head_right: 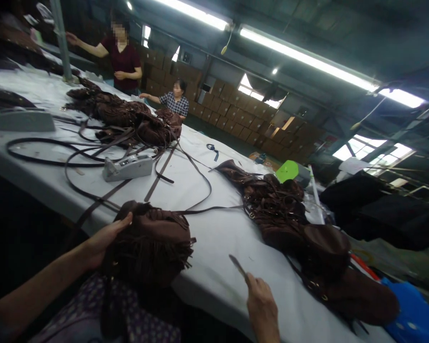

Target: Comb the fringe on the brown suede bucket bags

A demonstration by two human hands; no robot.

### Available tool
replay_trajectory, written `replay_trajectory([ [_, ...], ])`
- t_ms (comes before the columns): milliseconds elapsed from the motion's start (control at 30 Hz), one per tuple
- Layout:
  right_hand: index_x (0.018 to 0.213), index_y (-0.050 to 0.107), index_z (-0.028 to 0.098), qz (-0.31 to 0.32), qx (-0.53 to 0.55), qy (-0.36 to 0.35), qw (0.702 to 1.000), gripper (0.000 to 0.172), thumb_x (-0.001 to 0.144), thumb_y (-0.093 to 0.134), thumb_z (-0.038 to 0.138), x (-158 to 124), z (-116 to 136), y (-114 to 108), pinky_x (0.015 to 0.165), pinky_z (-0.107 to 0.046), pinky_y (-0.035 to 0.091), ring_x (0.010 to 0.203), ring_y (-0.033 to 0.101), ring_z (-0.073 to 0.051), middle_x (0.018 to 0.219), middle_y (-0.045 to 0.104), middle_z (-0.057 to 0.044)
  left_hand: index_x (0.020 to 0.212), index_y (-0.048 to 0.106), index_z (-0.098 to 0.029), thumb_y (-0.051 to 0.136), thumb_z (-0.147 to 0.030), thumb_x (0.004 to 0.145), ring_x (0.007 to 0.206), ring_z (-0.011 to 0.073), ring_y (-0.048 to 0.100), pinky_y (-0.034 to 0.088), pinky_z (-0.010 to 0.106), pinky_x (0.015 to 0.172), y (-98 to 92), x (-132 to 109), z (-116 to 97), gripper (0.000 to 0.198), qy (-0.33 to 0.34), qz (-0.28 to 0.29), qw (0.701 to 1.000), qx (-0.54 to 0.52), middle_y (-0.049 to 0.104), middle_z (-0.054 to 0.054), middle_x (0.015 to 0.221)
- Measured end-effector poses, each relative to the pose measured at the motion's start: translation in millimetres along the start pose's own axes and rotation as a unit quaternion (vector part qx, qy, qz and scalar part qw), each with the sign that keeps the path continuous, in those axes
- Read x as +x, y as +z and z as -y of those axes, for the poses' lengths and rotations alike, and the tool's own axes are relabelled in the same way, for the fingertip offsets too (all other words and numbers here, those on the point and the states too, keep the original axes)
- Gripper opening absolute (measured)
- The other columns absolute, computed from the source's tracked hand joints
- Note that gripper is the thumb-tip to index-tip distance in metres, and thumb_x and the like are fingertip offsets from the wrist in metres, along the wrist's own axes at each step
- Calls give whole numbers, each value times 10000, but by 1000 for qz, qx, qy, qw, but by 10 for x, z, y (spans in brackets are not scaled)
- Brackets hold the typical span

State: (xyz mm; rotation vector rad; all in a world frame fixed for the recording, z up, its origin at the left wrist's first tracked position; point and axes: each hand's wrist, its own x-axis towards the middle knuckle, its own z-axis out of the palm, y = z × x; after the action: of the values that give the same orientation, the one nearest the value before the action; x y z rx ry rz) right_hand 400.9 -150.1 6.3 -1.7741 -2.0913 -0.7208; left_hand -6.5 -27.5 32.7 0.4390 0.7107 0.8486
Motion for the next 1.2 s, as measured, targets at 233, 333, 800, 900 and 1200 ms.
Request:
replay_trajectory([
  [233,1085,578,208,-7,191,-154,969,229,922,421,173,944,1626,-339,754,-320,413,819,494,-186,871,574,-53,1195,593,-126,650,-401,783,969,265,659,545,297,795,316,19,207,499,33,13,992,120,706,132,1031],
  [333,1050,587,195,44,152,-196,968,193,897,472,171,1085,1815,-233,738,-326,405,801,474,-189,877,565,-58,1241,559,-137,640,-374,799,949,278,666,549,333,799,319,-13,165,508,42,13,995,94,711,130,1014],
  [800,993,591,220,38,127,-18,991,227,906,402,130,19,461,-18,620,-273,426,687,532,-164,752,569,-32,1213,571,-129,563,-364,855,991,271,651,540,364,851,85,161,-48,428,75,-14,996,39,688,136,1080],
  [900,1056,578,209,-20,210,-28,977,236,924,390,154,512,1070,-259,689,-291,432,772,533,-169,823,587,-47,1208,580,-146,606,-383,824,1037,262,630,522,345,884,302,139,124,452,54,-19,996,69,676,130,1112],
  [1200,972,578,191,116,105,-204,966,140,851,540,129,819,1517,94,699,-305,385,777,460,-185,828,542,-40,1224,556,-159,584,-334,844,946,271,668,553,388,818,141,70,116,420,81,-57,994,51,697,136,1050],
])
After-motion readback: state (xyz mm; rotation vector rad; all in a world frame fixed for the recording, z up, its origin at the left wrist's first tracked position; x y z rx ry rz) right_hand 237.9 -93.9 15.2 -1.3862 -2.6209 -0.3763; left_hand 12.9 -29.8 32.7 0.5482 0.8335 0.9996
